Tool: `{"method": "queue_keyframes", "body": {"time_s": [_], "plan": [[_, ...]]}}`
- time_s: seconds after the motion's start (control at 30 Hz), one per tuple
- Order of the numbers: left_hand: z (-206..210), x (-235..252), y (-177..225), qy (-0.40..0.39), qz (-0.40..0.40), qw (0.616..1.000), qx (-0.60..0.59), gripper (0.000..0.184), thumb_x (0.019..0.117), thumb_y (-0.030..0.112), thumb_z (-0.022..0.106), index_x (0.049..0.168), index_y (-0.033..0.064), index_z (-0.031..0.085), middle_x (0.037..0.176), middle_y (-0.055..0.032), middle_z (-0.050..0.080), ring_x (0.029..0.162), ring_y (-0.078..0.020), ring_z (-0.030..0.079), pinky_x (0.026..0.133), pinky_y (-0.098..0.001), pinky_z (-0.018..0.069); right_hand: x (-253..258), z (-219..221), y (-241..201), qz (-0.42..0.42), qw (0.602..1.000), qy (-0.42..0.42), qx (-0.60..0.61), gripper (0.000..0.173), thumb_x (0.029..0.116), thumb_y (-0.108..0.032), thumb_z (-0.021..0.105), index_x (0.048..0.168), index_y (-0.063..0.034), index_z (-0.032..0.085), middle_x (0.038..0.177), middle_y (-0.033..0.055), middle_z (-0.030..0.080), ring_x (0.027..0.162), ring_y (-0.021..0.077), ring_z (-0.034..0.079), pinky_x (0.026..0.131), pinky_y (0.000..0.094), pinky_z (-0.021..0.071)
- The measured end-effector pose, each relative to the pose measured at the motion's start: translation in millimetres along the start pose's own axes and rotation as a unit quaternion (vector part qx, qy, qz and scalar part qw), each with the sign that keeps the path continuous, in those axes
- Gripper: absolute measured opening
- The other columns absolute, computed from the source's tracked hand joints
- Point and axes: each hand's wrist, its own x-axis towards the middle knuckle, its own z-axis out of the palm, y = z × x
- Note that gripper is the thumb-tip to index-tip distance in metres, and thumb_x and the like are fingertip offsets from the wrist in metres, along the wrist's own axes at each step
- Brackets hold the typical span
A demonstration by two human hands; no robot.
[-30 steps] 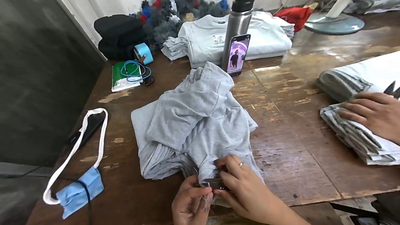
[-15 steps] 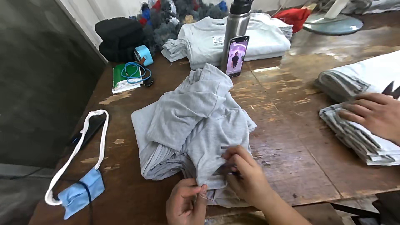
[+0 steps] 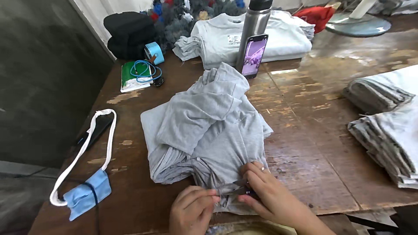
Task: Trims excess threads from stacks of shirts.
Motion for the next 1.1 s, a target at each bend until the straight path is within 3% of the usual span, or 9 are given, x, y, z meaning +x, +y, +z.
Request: {"method": "queue_keyframes", "body": {"time_s": [0.1,0.17,0.23,0.4,0.77,1.1], "plan": [[8,3,2,0.0,0.009,1.0,0.012,0.008,0.0949,0.017,0.071,0.089,0.0136,0.075,0.111,0.0049,0.075,0.107,-0.0058,0.066,0.096,-0.019,0.0509,0,-1,2,-0.011,1.0,-0.011,0.002,0.052,0.106,-0.057,0.039,0.095,-0.0092,0.058,0.099,0.0107,0.061,0.096,0.0247,0.059,0.082,0.0346,0.0502],[13,4,2,-0.01,0.007,1.0,0.019,0.009,0.0955,0.015,0.067,0.088,0.0139,0.072,0.108,0.006,0.076,0.105,-0.0066,0.064,0.095,-0.0193,0.0481,0,-1,2,-0.013,1.0,-0.015,0.0,0.053,0.1057,-0.057,0.039,0.092,-0.0099,0.059,0.099,0.0103,0.061,0.095,0.0249,0.059,0.081,0.0349,0.0502],[14,4,2,-0.008,-0.003,1.0,-0.01,0.007,0.0942,0.01,0.067,0.088,0.0121,0.069,0.101,0.0044,0.076,0.101,-0.0064,0.067,0.093,-0.0187,0.0521,-1,-1,2,-0.01,1.0,-0.018,-0.002,0.054,0.1052,-0.059,0.039,0.089,-0.011,0.059,0.097,0.0093,0.059,0.094,0.0241,0.058,0.078,0.0345,0.0499],[7,0,3,0.03,-0.06,0.996,-0.056,0.004,0.096,0.01,0.066,0.098,0.0135,0.064,0.101,0.0036,0.073,0.098,-0.0037,0.071,0.086,-0.0197,0.0599,-1,-1,-3,-0.002,0.999,-0.034,-0.024,0.051,0.1052,-0.056,0.04,0.087,-0.0132,0.062,0.094,0.0074,0.057,0.093,0.0248,0.057,0.076,0.0357,0.0497],[12,-4,10,0.059,-0.11,0.984,-0.125,0.008,0.0973,0.015,0.068,0.104,0.0182,0.065,0.099,0.0073,0.073,0.093,-0.0021,0.071,0.081,-0.0175,0.0599,4,2,-15,0.019,0.994,-0.041,-0.102,0.049,0.1045,-0.051,0.042,0.08,-0.0142,0.063,0.092,0.0062,0.058,0.089,0.0254,0.059,0.068,0.0366,0.0513],[12,-4,10,0.069,-0.113,0.982,-0.137,0.007,0.0978,0.016,0.068,0.104,0.0185,0.066,0.1,0.0071,0.073,0.092,-0.0018,0.071,0.078,-0.0156,0.0588,3,1,-15,0.013,0.992,-0.048,-0.112,0.047,0.1028,-0.051,0.045,0.081,-0.0146,0.064,0.094,0.0064,0.059,0.09,0.0256,0.059,0.07,0.0369,0.052]]}}
